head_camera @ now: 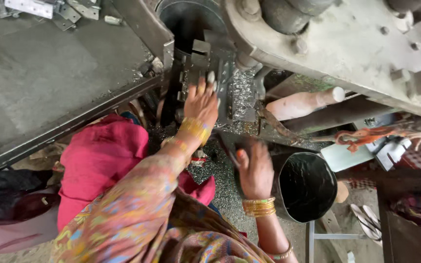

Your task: The person operates a hydraulic press machine to shape metal pieces. They repeatedly pick up metal pieces, place them into the press, and remove the shaped pieces.

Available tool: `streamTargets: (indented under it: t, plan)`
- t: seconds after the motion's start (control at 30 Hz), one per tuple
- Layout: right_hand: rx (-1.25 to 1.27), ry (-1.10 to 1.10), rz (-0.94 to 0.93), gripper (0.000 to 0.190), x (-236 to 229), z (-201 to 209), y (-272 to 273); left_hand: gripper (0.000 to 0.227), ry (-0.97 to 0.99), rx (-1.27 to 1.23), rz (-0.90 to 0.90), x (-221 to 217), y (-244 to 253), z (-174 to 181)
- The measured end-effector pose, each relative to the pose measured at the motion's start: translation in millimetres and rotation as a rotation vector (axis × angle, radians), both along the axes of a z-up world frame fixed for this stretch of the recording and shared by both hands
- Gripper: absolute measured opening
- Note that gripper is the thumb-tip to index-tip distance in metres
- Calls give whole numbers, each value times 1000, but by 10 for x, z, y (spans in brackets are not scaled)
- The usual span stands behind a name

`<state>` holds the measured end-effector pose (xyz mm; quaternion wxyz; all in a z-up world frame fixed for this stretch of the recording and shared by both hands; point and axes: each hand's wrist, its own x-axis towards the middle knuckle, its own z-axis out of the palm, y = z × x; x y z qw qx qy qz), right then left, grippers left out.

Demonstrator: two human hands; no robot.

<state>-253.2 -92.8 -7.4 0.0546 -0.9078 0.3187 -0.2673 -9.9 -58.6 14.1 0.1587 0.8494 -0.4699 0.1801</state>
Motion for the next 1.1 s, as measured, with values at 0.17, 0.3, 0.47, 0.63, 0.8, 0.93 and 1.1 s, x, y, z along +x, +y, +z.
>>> streamTargets:
  t: [0.17,0.3,0.47,0.63,0.8,0.93,1.1]
  plan:
    - [-37,-395,94,63,321,906,89,39,-172,115,-305,-174,732,-127]
    - [-71,-258,-56,58,463,1061,63,29,-51,-176,-329,-136,431,-110]
    - [78,-236,0,51,373,952,85,20,99,43,-157,-299,-329,84]
    - [260,111,-205,51,343,898,188,28,272,94,1,-222,-7,99]
    - [253,286,-150,55,374,807,2,29,105,297,-121,-295,380,115]
    - [276,342,-181,57,236,424,-107,38,142,369,-50,-244,84,196]
    - [384,526,-247,62,-38,-578,116,47,93,157,16,-161,52,176]
